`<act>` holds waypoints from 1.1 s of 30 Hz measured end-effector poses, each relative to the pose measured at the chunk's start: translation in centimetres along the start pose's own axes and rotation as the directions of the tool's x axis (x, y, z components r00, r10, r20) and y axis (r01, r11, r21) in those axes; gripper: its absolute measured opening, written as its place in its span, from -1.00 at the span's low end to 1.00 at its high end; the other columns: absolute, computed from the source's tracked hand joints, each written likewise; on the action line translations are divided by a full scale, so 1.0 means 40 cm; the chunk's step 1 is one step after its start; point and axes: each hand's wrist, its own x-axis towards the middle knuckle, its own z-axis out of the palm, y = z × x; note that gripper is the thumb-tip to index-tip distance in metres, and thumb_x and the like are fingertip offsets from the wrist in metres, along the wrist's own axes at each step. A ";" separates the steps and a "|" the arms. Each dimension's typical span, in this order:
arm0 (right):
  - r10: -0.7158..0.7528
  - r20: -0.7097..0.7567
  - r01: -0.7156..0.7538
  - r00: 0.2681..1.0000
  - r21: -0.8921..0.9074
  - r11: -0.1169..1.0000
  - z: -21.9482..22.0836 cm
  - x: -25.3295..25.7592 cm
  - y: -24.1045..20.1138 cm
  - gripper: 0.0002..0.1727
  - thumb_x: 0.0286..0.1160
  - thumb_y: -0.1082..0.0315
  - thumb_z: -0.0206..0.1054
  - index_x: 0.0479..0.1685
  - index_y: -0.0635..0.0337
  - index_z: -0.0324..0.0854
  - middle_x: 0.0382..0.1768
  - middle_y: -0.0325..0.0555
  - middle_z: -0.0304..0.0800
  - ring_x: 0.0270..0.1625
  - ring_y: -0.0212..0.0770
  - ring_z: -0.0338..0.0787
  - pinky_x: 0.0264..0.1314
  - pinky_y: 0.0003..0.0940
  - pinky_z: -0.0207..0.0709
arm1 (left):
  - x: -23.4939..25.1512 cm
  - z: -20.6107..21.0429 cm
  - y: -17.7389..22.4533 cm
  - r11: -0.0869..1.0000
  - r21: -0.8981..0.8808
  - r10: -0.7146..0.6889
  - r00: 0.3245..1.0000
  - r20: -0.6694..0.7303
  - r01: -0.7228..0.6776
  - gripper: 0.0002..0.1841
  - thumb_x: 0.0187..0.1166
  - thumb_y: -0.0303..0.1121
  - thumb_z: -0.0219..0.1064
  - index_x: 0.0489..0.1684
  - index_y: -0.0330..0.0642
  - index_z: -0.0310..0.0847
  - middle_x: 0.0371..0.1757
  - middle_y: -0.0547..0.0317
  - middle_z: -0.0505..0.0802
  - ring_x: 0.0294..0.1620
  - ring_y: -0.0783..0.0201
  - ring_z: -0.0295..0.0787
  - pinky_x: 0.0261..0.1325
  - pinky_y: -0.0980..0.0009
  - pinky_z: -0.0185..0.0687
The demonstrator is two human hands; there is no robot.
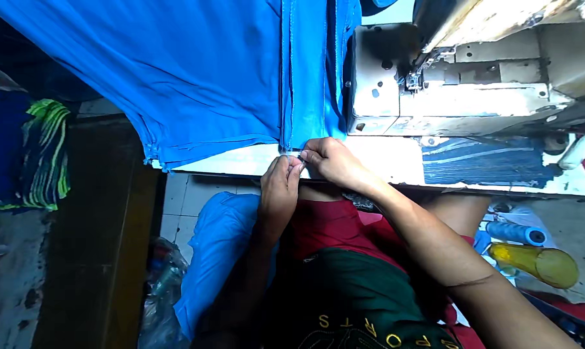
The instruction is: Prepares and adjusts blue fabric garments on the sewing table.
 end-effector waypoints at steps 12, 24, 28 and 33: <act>-0.091 -0.079 0.095 0.993 0.051 0.994 0.012 -0.009 -0.029 -0.62 0.84 0.09 0.11 -0.38 -0.02 0.65 -0.64 -0.32 0.56 -0.57 -0.31 0.57 -0.52 -0.26 0.42 | -0.022 0.016 -0.009 0.992 0.101 0.067 0.997 0.037 -0.070 -0.81 0.78 -0.30 0.21 -0.12 -0.23 0.62 -0.14 0.06 0.72 -0.18 0.21 0.75 -0.09 0.24 0.75; -0.024 0.002 0.024 1.000 0.013 1.000 0.024 0.014 -0.016 -0.59 0.82 0.12 0.13 -0.51 0.02 0.56 -0.64 -0.22 0.50 -0.57 -0.21 0.54 -0.53 -0.15 0.37 | -0.035 -0.005 0.011 0.998 0.037 0.040 0.998 0.039 -0.041 -0.83 0.74 -0.30 0.27 -0.02 -0.20 0.68 -0.13 0.14 0.79 -0.17 0.32 0.77 -0.04 0.32 0.75; -0.027 0.006 0.027 1.000 0.002 1.000 0.027 0.017 0.010 -0.64 0.79 0.14 0.15 -0.45 0.00 0.61 -0.62 -0.23 0.52 -0.54 -0.21 0.56 -0.51 -0.12 0.38 | -0.042 -0.022 0.008 0.999 0.042 0.020 0.999 0.041 -0.021 -0.84 0.75 -0.28 0.26 -0.04 -0.15 0.68 -0.15 0.17 0.78 -0.22 0.34 0.75 -0.10 0.34 0.74; -0.015 0.015 0.014 1.000 0.071 0.997 0.017 0.001 0.003 -0.59 0.80 0.10 0.15 -0.49 0.01 0.61 -0.65 -0.24 0.53 -0.60 -0.26 0.54 -0.54 -0.23 0.37 | -0.048 -0.026 0.009 0.998 0.040 0.038 0.997 0.060 -0.040 -0.86 0.74 -0.29 0.28 -0.07 -0.15 0.68 -0.16 0.18 0.78 -0.24 0.36 0.74 -0.12 0.36 0.74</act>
